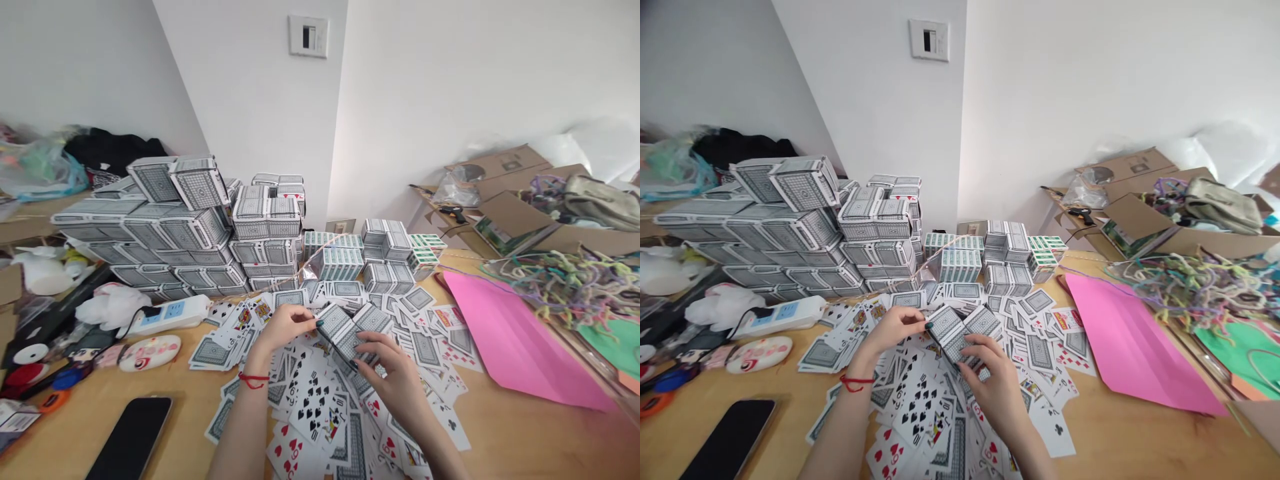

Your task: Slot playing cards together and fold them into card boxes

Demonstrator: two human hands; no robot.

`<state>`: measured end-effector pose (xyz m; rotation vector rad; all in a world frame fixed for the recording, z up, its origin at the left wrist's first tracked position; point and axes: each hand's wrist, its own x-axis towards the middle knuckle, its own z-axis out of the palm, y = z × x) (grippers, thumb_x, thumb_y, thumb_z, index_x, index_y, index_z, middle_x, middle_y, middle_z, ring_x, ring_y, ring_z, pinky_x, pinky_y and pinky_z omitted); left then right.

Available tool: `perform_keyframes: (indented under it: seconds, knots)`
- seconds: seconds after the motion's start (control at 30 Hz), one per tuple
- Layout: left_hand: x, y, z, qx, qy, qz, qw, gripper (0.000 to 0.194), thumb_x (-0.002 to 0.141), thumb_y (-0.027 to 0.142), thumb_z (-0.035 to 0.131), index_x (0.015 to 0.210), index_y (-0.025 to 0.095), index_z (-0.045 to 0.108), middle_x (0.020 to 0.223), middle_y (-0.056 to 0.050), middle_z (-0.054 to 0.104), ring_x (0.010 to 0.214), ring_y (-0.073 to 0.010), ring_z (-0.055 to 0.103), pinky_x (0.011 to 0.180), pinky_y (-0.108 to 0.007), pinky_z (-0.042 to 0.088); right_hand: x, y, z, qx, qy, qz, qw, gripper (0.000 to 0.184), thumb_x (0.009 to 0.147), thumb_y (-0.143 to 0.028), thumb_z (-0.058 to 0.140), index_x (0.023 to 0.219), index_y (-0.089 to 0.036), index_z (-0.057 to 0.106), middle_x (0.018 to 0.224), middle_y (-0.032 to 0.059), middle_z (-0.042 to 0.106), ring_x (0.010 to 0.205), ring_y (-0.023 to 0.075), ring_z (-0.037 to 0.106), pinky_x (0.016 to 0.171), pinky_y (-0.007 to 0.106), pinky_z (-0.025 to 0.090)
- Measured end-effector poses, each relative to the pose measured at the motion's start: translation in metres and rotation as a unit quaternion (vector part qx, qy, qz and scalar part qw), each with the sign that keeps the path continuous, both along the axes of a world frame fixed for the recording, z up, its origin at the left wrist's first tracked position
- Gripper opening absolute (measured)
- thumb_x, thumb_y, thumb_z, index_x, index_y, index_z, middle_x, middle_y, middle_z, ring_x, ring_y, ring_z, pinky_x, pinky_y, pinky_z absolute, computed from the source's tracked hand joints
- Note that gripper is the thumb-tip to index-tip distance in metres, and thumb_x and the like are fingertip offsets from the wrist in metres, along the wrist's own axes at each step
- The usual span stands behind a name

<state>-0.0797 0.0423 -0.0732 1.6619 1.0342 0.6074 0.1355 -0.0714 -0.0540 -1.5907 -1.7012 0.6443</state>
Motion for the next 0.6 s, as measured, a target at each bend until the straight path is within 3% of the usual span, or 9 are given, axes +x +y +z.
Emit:
perform_keyframes:
  seconds: [0.4, 0.6]
  knots:
    - [0.006, 0.001, 0.002, -0.033, -0.007, 0.048, 0.998, 0.034, 0.074, 0.041, 0.054, 0.053, 0.015, 0.058, 0.055, -0.001, 0.059, 0.055, -0.0137, 0.053, 0.056, -0.024, 0.040, 0.001, 0.002, -0.009, -0.058, 0.133, -0.021, 0.989, 0.012, 0.075, -0.029, 0.059, 0.081, -0.020, 0.065, 0.109, 0.0108, 0.060, 0.068, 0.0165, 0.058, 0.053, 0.027, 0.045]
    - [0.006, 0.001, 0.000, -0.042, -0.013, 0.043, 0.998, 0.034, 0.074, 0.043, 0.054, 0.055, 0.015, 0.058, 0.057, -0.002, 0.059, 0.057, -0.0144, 0.054, 0.058, -0.024, 0.041, 0.001, 0.001, -0.013, -0.067, 0.160, -0.015, 0.985, 0.012, 0.074, -0.027, 0.061, 0.082, -0.020, 0.065, 0.110, 0.0111, 0.059, 0.074, 0.0181, 0.059, 0.056, 0.027, 0.044]
